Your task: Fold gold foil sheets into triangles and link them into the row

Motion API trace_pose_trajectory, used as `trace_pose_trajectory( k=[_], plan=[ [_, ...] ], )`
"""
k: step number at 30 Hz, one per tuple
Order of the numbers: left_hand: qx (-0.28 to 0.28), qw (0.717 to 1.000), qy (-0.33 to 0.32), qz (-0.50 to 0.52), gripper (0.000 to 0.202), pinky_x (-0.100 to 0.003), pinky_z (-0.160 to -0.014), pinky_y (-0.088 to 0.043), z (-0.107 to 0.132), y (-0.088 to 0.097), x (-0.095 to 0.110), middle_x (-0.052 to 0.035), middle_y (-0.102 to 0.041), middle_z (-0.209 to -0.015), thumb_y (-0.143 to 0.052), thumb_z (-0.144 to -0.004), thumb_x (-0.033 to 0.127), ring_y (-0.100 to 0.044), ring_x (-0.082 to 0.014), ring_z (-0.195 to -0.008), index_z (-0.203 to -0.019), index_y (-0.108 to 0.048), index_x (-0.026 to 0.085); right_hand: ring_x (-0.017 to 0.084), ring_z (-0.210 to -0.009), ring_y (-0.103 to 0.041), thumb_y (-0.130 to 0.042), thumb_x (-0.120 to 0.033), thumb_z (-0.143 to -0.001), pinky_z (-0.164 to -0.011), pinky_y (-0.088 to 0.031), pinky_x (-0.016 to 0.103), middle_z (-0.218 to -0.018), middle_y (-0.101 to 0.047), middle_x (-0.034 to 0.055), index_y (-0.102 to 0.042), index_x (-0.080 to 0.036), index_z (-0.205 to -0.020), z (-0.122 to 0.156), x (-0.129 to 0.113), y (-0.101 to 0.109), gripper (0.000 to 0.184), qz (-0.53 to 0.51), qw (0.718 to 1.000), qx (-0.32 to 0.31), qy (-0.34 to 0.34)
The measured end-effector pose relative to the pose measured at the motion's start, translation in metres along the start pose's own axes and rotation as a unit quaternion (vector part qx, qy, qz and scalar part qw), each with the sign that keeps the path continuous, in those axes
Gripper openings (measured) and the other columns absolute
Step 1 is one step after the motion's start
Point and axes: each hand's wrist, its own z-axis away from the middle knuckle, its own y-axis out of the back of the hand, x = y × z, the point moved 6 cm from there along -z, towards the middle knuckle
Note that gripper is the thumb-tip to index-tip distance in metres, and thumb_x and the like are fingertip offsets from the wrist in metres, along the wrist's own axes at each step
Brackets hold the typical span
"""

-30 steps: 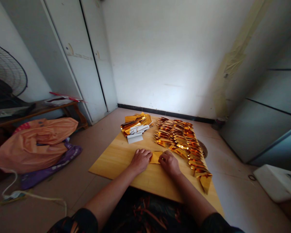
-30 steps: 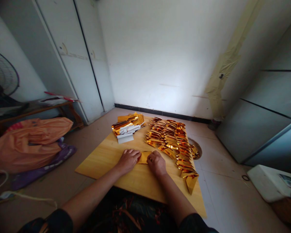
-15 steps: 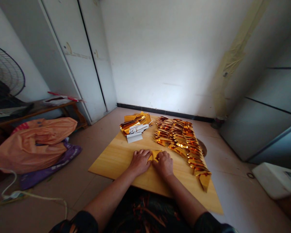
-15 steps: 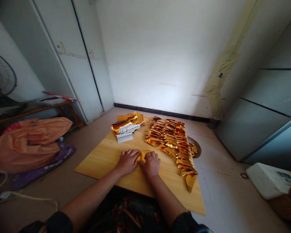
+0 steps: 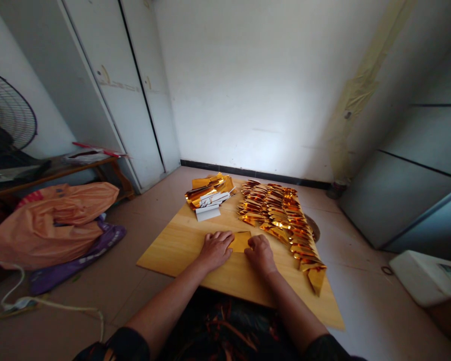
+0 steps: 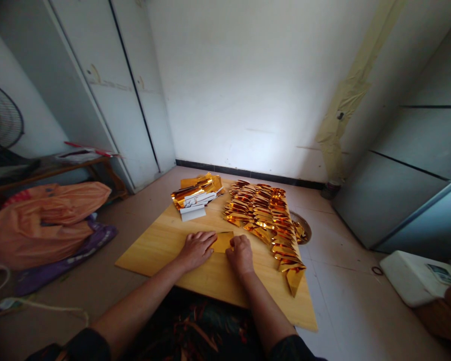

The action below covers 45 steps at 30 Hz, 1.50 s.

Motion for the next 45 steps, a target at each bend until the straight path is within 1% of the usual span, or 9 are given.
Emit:
trace_pose_trajectory(
  k=[11,18,22,25,28,32,39,42,45],
  plan=[
    [-0.063,0.997,-0.041,-0.005,0.05,-0.042,-0.099,-0.03,0.0,-0.001,-0.011,-0.0025,-0.043,-0.142,-0.042,-0.084,0.02,-0.042,-0.0239,-0.12,-0.133,-0.045,0.032,0.016,-0.083,-0.057,-0.045,-0.003,-0.068,-0.077,-0.045,0.024,-0.087,-0.06,0.0057,-0.063,-0.017,-0.08,-0.001,0.006,0.01,0.026,-0.064,0.998,-0.014,0.016],
    [-0.091,0.994,-0.059,-0.014,0.062,-0.044,-0.098,-0.03,-0.003,0.0,-0.016,0.0003,-0.042,-0.144,-0.041,-0.077,0.011,-0.043,-0.0252,-0.122,-0.134,-0.043,0.035,0.017,-0.083,-0.059,-0.043,-0.01,-0.079,-0.079,-0.047,0.026,-0.087,-0.061,0.0083,-0.064,-0.015,-0.08,-0.001,0.008,0.011,0.022,-0.102,0.993,0.005,0.057],
    [-0.099,0.994,-0.052,-0.012,0.06,-0.042,-0.096,-0.031,-0.005,0.003,-0.016,0.0024,-0.044,-0.143,-0.042,-0.077,0.011,-0.044,-0.0242,-0.119,-0.131,-0.047,0.037,0.017,-0.089,-0.059,-0.043,-0.01,-0.08,-0.084,-0.047,0.027,-0.092,-0.061,0.0078,-0.065,-0.016,-0.087,0.001,0.009,0.011,0.024,-0.105,0.992,0.004,0.074],
    [-0.105,0.993,-0.052,-0.008,0.055,-0.043,-0.096,-0.032,-0.005,0.007,-0.013,0.0007,-0.045,-0.142,-0.05,-0.077,0.02,-0.045,-0.0261,-0.118,-0.13,-0.048,0.035,0.018,-0.105,-0.055,-0.051,-0.009,-0.074,-0.093,-0.043,0.028,-0.114,-0.056,0.0087,-0.064,-0.018,-0.098,0.006,0.008,0.009,0.029,-0.089,0.99,-0.032,0.103],
    [-0.1,0.994,-0.051,-0.002,0.059,-0.044,-0.097,-0.032,-0.005,0.012,-0.009,-0.0029,-0.045,-0.142,-0.061,-0.073,0.037,-0.044,-0.0297,-0.119,-0.131,-0.048,0.031,0.019,-0.117,-0.048,-0.057,-0.011,-0.072,-0.1,-0.038,0.029,-0.128,-0.047,0.0098,-0.064,-0.018,-0.098,0.012,0.006,0.006,0.027,-0.062,0.988,-0.065,0.129],
    [-0.089,0.995,-0.04,0.0,0.059,-0.044,-0.096,-0.033,-0.006,0.014,-0.008,-0.0029,-0.048,-0.139,-0.062,-0.074,0.042,-0.045,-0.0291,-0.117,-0.13,-0.05,0.031,0.021,-0.117,-0.047,-0.055,-0.013,-0.078,-0.098,-0.039,0.031,-0.127,-0.048,0.0107,-0.064,-0.019,-0.091,0.012,0.002,0.005,0.016,-0.005,0.984,-0.06,0.165],
    [-0.089,0.995,-0.045,-0.02,0.048,-0.044,-0.095,-0.034,-0.007,0.01,-0.011,-0.0002,-0.049,-0.138,-0.055,-0.082,0.042,-0.046,-0.0269,-0.117,-0.129,-0.05,0.032,0.025,-0.105,-0.049,-0.056,-0.024,-0.085,-0.088,-0.039,0.038,-0.125,-0.054,0.0105,-0.064,-0.022,-0.093,0.015,-0.012,0.012,0.012,0.109,0.962,-0.027,0.247],
    [-0.083,0.995,-0.045,-0.015,0.053,-0.045,-0.095,-0.033,-0.008,0.006,-0.014,-0.001,-0.049,-0.138,-0.058,-0.08,0.049,-0.046,-0.0282,-0.117,-0.13,-0.05,0.032,0.024,-0.105,-0.048,-0.057,-0.03,-0.086,-0.087,-0.036,0.037,-0.122,-0.056,0.008,-0.065,-0.025,-0.097,0.018,-0.016,0.012,0.015,0.122,0.955,-0.032,0.27],
    [-0.081,0.996,-0.047,-0.006,0.062,-0.044,-0.095,-0.033,-0.01,0.003,-0.017,-0.0016,-0.05,-0.137,-0.064,-0.073,0.056,-0.046,-0.0291,-0.117,-0.128,-0.052,0.031,0.021,-0.099,-0.049,-0.055,-0.029,-0.088,-0.083,-0.034,0.033,-0.111,-0.061,0.0066,-0.064,-0.025,-0.098,0.016,-0.016,0.008,0.015,0.116,0.952,-0.049,0.278]
  ],
)
